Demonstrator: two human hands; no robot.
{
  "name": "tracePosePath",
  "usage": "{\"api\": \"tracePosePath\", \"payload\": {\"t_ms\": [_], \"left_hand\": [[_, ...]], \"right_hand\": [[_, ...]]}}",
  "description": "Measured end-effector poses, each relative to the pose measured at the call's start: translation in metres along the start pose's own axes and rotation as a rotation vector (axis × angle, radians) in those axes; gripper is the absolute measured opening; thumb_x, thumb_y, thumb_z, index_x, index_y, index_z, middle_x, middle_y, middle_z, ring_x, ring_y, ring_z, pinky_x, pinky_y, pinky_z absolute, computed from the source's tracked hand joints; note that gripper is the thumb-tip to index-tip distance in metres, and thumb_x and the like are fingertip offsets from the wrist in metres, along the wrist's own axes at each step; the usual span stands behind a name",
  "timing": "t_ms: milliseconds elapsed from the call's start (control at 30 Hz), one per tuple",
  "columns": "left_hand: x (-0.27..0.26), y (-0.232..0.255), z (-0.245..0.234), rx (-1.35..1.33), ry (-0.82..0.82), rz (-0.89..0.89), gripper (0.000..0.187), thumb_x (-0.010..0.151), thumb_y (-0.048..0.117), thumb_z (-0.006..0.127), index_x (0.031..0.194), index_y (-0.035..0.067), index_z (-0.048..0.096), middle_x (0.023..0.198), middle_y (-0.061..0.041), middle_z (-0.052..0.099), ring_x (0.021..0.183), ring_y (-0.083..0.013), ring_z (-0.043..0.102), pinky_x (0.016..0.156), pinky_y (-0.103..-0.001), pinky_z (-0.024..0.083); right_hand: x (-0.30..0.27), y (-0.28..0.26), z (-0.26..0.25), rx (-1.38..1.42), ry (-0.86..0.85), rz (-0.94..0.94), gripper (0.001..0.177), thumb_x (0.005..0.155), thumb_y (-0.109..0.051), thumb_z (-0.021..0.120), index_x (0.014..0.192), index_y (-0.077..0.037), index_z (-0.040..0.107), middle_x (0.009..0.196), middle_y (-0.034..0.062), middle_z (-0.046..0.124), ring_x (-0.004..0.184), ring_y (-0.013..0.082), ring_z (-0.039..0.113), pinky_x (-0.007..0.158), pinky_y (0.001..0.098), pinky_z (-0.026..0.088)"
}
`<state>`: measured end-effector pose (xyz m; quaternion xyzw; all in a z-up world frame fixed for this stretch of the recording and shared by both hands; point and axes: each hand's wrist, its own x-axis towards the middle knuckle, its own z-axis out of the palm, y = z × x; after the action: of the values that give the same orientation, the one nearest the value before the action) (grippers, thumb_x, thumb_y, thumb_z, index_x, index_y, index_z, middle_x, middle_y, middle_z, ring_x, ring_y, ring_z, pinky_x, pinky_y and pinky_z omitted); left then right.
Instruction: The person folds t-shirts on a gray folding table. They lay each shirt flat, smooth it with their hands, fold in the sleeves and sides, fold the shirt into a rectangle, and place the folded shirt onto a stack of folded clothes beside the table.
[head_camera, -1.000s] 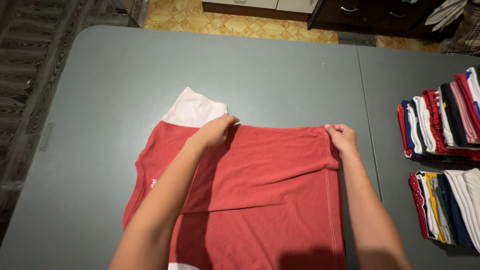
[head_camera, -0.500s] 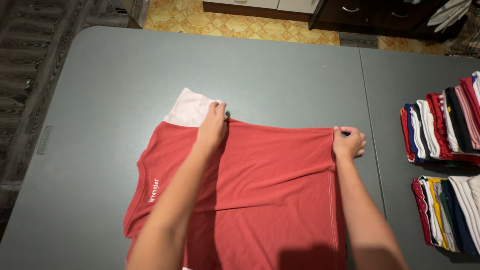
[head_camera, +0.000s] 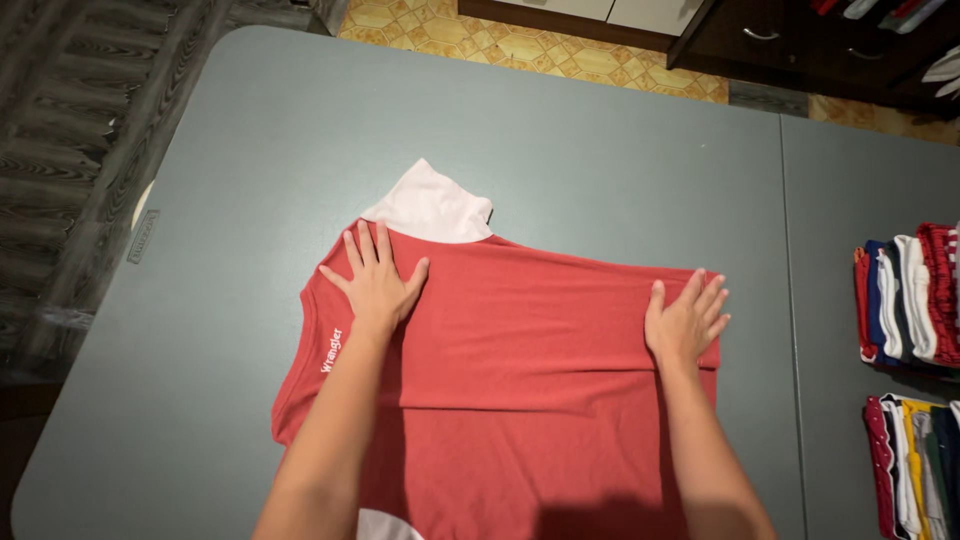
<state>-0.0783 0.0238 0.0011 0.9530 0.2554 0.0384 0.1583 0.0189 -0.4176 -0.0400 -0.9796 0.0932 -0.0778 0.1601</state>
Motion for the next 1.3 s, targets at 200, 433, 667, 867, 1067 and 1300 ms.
{"api": "tracePosePath", "payload": {"t_ms": [200, 433, 667, 867, 1067, 1300], "left_hand": [[0.020, 0.020, -0.027, 0.010, -0.149, -0.107, 0.114, 0.080, 0.078, 0.052, 0.164, 0.014, 0.009, 0.172, -0.009, -0.001, 0.157, -0.0309, -0.006, 0.107, -0.083, -0.003], [-0.028, -0.007, -0.043, -0.236, 0.086, 0.055, 0.083, 0.092, 0.052, 0.062, 0.155, 0.006, 0.036, 0.166, -0.025, 0.019, 0.154, -0.0396, 0.016, 0.115, -0.076, 0.003], [-0.176, -0.091, -0.037, -0.384, 0.330, 0.080, 0.054, 0.101, 0.021, 0.059, 0.148, -0.002, 0.046, 0.162, -0.027, 0.034, 0.154, -0.0437, 0.028, 0.121, -0.070, 0.009], [-0.210, -0.139, -0.027, -0.426, 0.313, 0.091, 0.053, 0.103, 0.018, 0.054, 0.149, -0.006, 0.043, 0.155, -0.027, 0.044, 0.149, -0.0423, 0.037, 0.126, -0.060, 0.018], [-0.192, -0.150, -0.018, -0.224, 0.363, 0.063, 0.053, 0.097, 0.022, 0.066, 0.143, -0.003, 0.052, 0.136, -0.025, 0.054, 0.128, -0.0427, 0.049, 0.112, -0.056, 0.035], [-0.180, -0.156, -0.035, -0.017, 0.239, -0.052, 0.026, 0.089, 0.027, 0.075, 0.107, 0.010, 0.069, 0.118, -0.016, 0.063, 0.113, -0.0359, 0.057, 0.099, -0.051, 0.041]], "right_hand": [[0.060, 0.003, -0.005, 0.021, -0.217, 0.041, 0.086, 0.095, -0.061, 0.046, 0.162, -0.011, 0.024, 0.170, 0.0169, 0.010, 0.156, 0.0341, 0.006, 0.122, 0.0606, 0.007], [0.027, 0.085, -0.027, 0.329, 0.074, -0.081, 0.053, 0.105, -0.037, 0.061, 0.145, -0.003, 0.054, 0.144, 0.0240, 0.053, 0.133, 0.0373, 0.051, 0.111, 0.0436, 0.041], [-0.140, 0.121, -0.042, 0.470, 0.175, 0.236, 0.024, 0.096, -0.019, 0.070, 0.115, -0.004, 0.070, 0.112, 0.0120, 0.069, 0.093, 0.0218, 0.068, 0.086, 0.0365, 0.055], [-0.163, 0.107, -0.054, 0.352, 0.118, 0.285, 0.035, 0.089, -0.032, 0.080, 0.111, -0.007, 0.071, 0.097, 0.0067, 0.072, 0.088, 0.0232, 0.069, 0.085, 0.0393, 0.053], [-0.136, 0.096, -0.060, 0.159, 0.011, 0.329, 0.033, 0.082, -0.036, 0.084, 0.104, -0.013, 0.074, 0.095, 0.0016, 0.076, 0.091, 0.0245, 0.070, 0.092, 0.0449, 0.048], [-0.134, 0.093, -0.063, 0.173, -0.067, 0.263, 0.022, 0.090, -0.026, 0.078, 0.105, -0.011, 0.072, 0.095, 0.0020, 0.076, 0.091, 0.0239, 0.072, 0.089, 0.0439, 0.054]]}}
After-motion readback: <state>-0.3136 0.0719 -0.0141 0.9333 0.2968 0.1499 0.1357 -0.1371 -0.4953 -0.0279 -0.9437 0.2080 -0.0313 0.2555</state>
